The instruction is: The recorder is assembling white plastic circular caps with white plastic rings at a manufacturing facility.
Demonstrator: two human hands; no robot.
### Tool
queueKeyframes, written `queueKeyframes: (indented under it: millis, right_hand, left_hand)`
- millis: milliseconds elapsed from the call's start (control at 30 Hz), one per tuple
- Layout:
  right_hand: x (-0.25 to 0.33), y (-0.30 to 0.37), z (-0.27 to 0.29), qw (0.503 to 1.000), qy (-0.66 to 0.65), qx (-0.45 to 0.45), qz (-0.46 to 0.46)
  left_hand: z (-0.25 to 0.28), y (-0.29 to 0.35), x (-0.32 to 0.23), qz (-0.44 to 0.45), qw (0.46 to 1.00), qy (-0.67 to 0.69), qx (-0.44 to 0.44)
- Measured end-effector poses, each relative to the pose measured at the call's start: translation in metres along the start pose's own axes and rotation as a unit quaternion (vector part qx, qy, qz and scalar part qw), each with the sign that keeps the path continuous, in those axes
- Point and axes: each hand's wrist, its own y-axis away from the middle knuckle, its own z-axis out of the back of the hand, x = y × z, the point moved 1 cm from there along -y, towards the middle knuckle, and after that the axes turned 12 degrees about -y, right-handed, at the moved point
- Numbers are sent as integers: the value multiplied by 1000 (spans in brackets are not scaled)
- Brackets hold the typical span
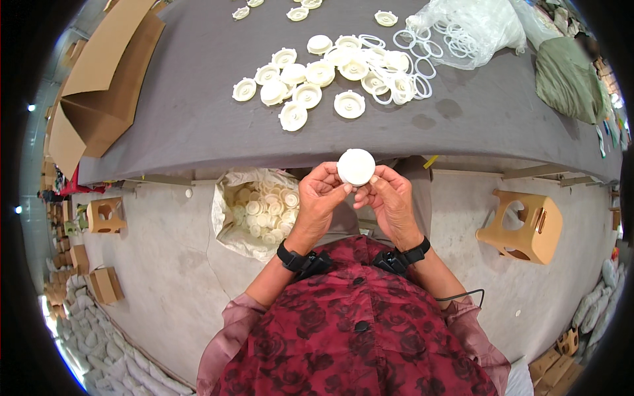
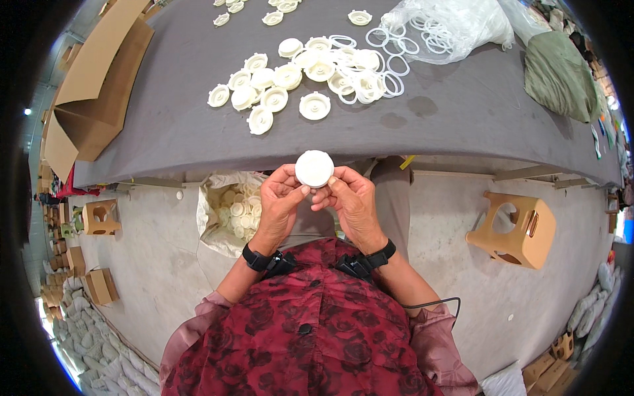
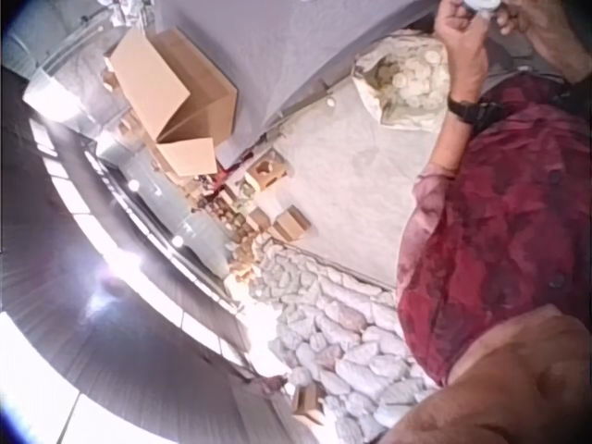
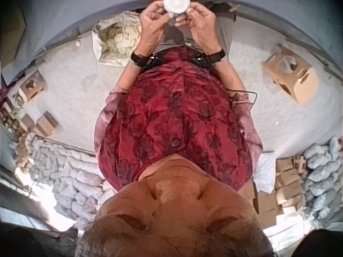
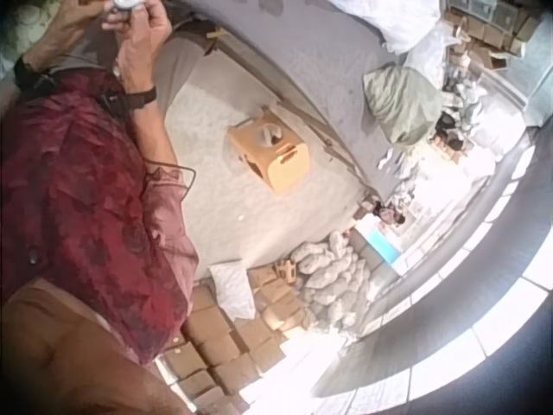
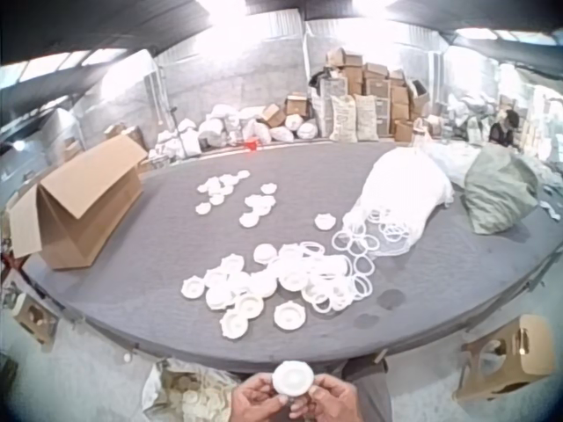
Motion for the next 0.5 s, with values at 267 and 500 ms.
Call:
queueKeyframes:
  millis: [267,500]
  right_hand:
    - [14,2,-14,982,158,-1,104]
    - [29,6,-1,968,231,53,86]
  left_hand:
    - [9,2,-10,-34,996,-78,20]
    - [22,4,-16,-14,991,-105,87]
